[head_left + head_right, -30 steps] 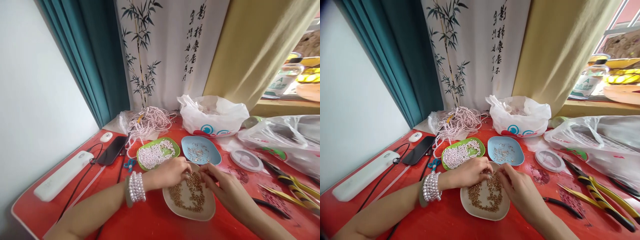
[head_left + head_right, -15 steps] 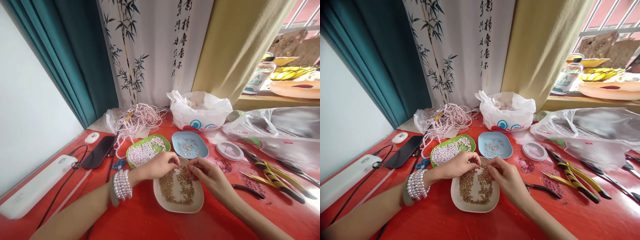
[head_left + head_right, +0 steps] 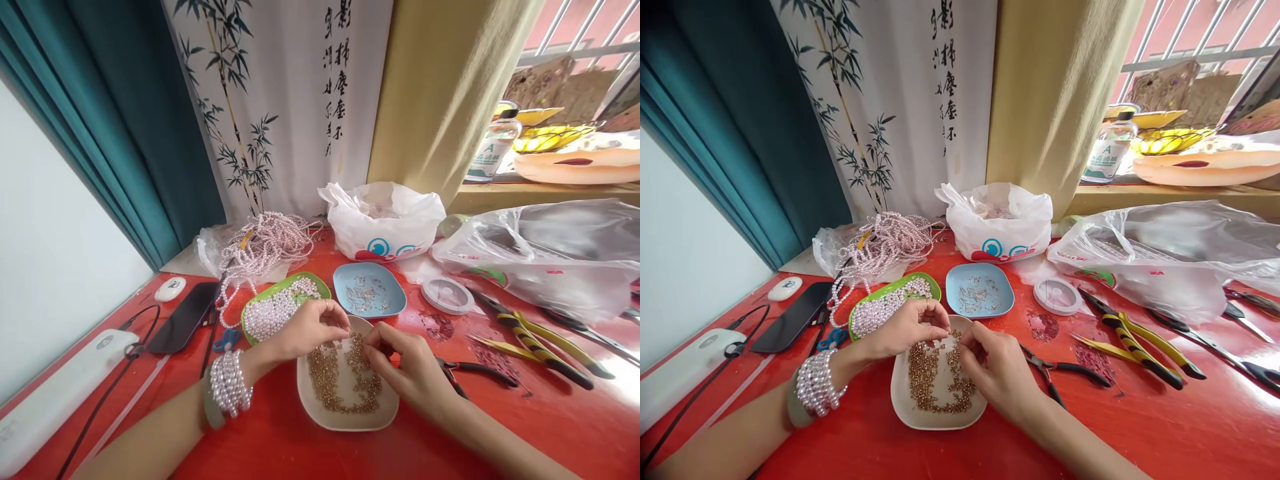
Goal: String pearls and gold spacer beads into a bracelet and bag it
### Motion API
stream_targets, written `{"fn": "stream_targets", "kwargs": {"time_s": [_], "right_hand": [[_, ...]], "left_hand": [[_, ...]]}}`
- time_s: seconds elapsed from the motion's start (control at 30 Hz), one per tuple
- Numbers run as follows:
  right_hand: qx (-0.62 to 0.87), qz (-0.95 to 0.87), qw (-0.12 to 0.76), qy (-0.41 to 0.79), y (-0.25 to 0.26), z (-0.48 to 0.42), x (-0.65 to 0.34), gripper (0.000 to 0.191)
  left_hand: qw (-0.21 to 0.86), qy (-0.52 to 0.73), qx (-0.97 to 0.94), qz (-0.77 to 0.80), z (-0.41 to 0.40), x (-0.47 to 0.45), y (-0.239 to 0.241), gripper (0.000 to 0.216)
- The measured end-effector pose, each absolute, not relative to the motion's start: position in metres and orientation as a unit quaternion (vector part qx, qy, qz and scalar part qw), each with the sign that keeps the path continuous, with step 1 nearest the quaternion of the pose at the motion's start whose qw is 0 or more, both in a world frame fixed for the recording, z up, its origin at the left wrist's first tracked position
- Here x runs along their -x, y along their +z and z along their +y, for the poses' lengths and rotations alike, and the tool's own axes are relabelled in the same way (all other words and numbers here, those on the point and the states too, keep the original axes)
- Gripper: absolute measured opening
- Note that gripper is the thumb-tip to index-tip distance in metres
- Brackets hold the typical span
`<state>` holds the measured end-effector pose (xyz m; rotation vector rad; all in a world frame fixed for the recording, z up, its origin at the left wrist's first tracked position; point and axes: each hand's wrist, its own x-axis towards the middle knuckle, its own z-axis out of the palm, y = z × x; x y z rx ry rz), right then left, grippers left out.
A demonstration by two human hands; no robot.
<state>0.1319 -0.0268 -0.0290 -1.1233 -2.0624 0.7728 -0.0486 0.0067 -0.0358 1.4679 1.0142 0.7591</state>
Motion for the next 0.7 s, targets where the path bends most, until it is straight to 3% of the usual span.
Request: {"fn": "stream_targets", "kwargs": {"time_s": [0.23,0.7], "right_hand": [[0.416,-0.807,0.319,0.271,-0.0296,-0.028,-0.1324,0.014],[0.424,-0.79,0.319,0.308,-0.0315,-0.0278,-0.1337,0.012]], "left_hand": [[0.595,0.34,-0.587,0.432,0.0059,0.0494,-0.03,0.02],[0.6,0.349,-0.565,0.445,0.0083,0.0491,-0.0311,0.012]]}}
